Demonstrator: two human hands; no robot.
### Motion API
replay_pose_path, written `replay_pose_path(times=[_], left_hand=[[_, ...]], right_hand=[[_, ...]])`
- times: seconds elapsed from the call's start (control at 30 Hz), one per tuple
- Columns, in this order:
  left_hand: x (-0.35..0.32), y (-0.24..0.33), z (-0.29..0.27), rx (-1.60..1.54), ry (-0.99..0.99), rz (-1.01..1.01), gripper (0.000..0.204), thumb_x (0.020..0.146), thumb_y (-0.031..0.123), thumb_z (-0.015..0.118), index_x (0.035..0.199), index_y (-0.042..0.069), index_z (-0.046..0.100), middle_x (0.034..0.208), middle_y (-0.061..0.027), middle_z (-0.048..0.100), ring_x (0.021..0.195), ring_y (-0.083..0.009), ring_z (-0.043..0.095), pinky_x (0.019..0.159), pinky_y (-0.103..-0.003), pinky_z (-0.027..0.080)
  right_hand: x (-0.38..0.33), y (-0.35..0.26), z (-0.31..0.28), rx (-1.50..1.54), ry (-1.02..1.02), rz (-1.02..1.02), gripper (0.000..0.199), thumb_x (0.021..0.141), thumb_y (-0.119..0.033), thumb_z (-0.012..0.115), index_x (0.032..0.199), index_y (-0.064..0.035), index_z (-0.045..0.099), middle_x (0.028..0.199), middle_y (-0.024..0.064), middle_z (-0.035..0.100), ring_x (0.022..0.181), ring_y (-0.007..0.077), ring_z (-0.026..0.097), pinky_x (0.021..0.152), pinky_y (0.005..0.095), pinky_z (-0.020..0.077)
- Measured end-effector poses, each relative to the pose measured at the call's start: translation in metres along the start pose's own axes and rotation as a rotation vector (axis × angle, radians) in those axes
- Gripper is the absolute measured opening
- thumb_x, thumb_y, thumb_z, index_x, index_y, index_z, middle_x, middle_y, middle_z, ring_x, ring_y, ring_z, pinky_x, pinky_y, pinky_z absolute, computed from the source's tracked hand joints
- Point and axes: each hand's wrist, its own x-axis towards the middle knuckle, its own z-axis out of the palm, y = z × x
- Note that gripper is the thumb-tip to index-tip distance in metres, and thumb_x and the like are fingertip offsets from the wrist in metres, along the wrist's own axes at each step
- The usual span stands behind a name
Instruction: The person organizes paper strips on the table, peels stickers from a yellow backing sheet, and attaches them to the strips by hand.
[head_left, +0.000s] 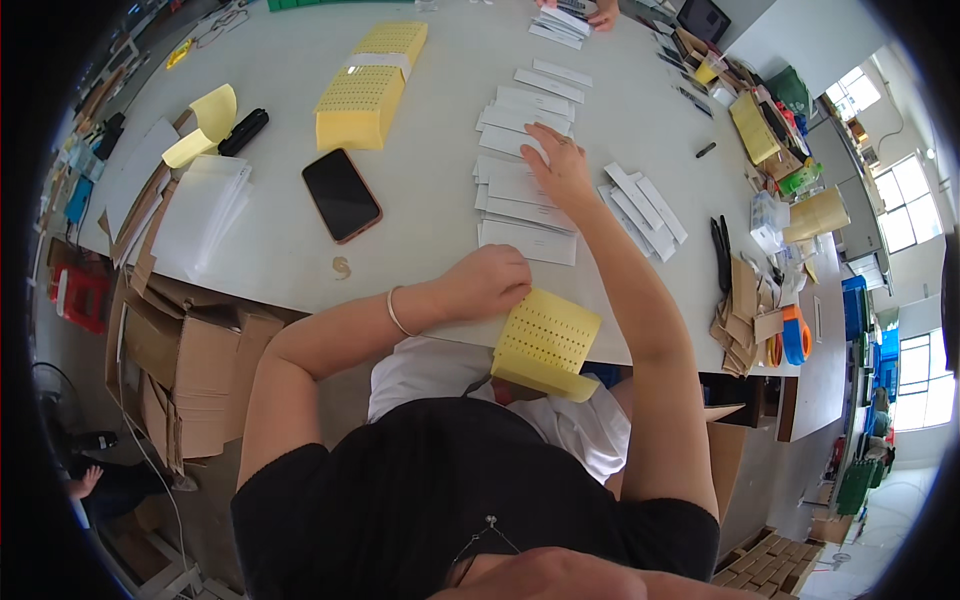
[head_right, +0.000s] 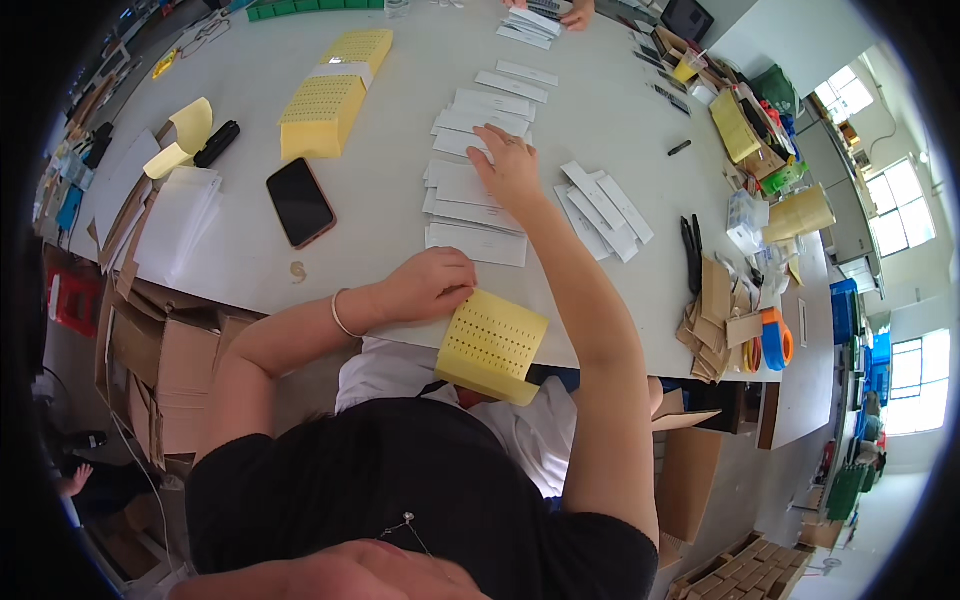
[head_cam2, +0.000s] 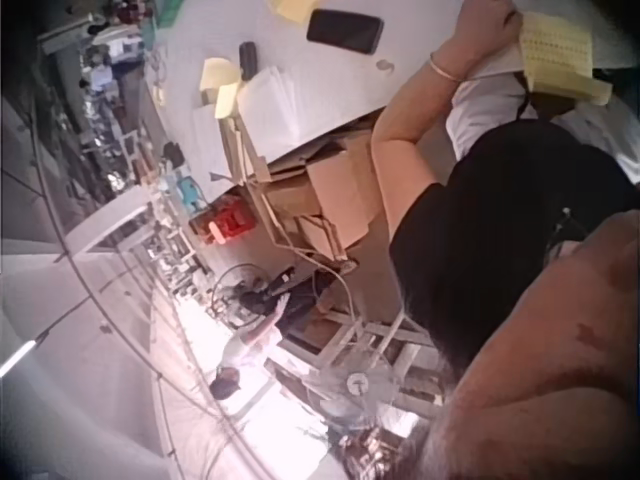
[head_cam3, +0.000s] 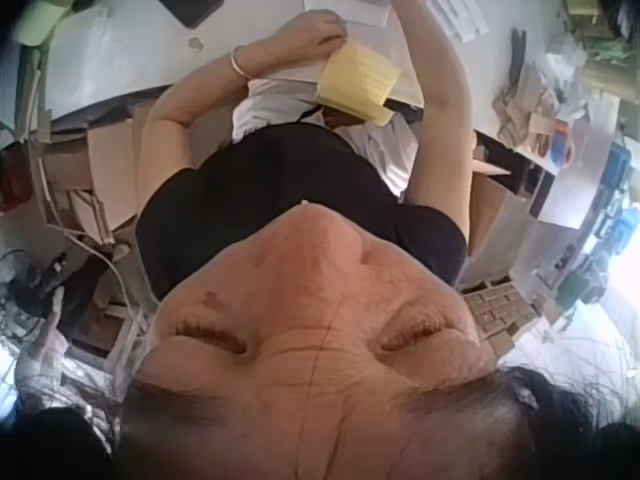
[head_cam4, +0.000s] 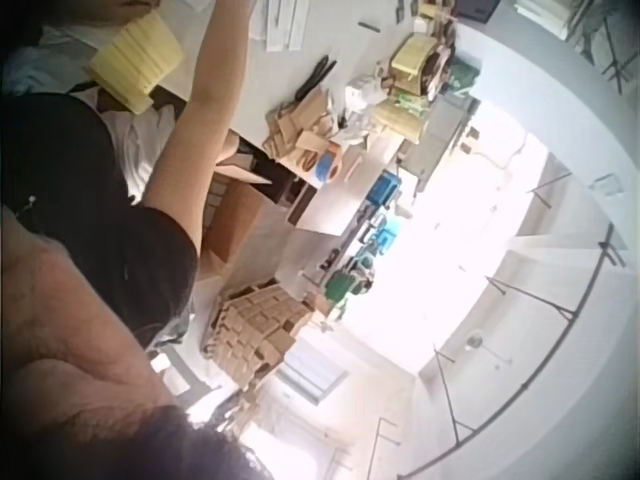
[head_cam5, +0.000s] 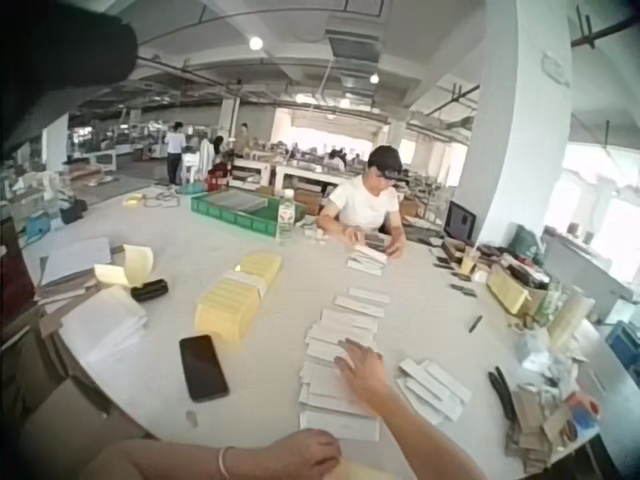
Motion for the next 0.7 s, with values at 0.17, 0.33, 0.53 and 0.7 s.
replay_pose_path(times=[0.17, 0.33, 0.53, 0.7], left_hand=[[-0.005, 0.017, -0.017, -0.339, 0.018, -0.413, 0.017, 0.085, 0.016, 0.060, 0.081, -0.001, 0.061, 0.068, -0.0075, 0.060, 0.062, -0.0197, 0.061, 0.059, -0.033, 0.049], [-0.004, 0.012, -0.027, -0.785, 0.073, -0.746, 0.022, 0.093, 0.020, 0.058, 0.084, 0.001, 0.062, 0.066, -0.0022, 0.061, 0.055, -0.0084, 0.059, 0.053, -0.022, 0.047], [-0.002, 0.008, -0.024, -0.857, 0.072, -0.728, 0.025, 0.095, 0.021, 0.055, 0.082, 0.001, 0.061, 0.066, -0.0020, 0.061, 0.057, -0.0083, 0.060, 0.053, -0.022, 0.047], [-0.004, 0.004, -0.024, -0.897, 0.069, -0.733, 0.026, 0.097, 0.022, 0.053, 0.083, 0.001, 0.061, 0.067, -0.0027, 0.061, 0.058, -0.0091, 0.060, 0.054, -0.023, 0.048]], right_hand=[[-0.047, -0.027, -0.062, 0.501, -0.163, 0.265, 0.020, 0.087, -0.013, 0.064, 0.106, -0.0059, 0.068, 0.108, 0.0097, 0.067, 0.097, 0.0187, 0.061, 0.085, 0.0301, 0.0469], [-0.090, -0.069, -0.087, 0.498, -0.269, 0.135, 0.020, 0.083, -0.012, 0.068, 0.103, -0.0071, 0.069, 0.096, 0.0095, 0.068, 0.088, 0.0215, 0.063, 0.080, 0.0313, 0.0472], [-0.100, -0.076, -0.077, 0.136, -0.136, -0.195, 0.017, 0.076, -0.014, 0.072, 0.093, -0.0112, 0.070, 0.089, 0.0026, 0.066, 0.083, 0.0224, 0.060, 0.081, 0.0355, 0.0440], [-0.092, -0.081, -0.067, 0.078, -0.073, -0.329, 0.014, 0.074, -0.012, 0.073, 0.088, -0.0111, 0.069, 0.085, 0.0007, 0.066, 0.079, 0.0208, 0.060, 0.079, 0.0345, 0.0430]])
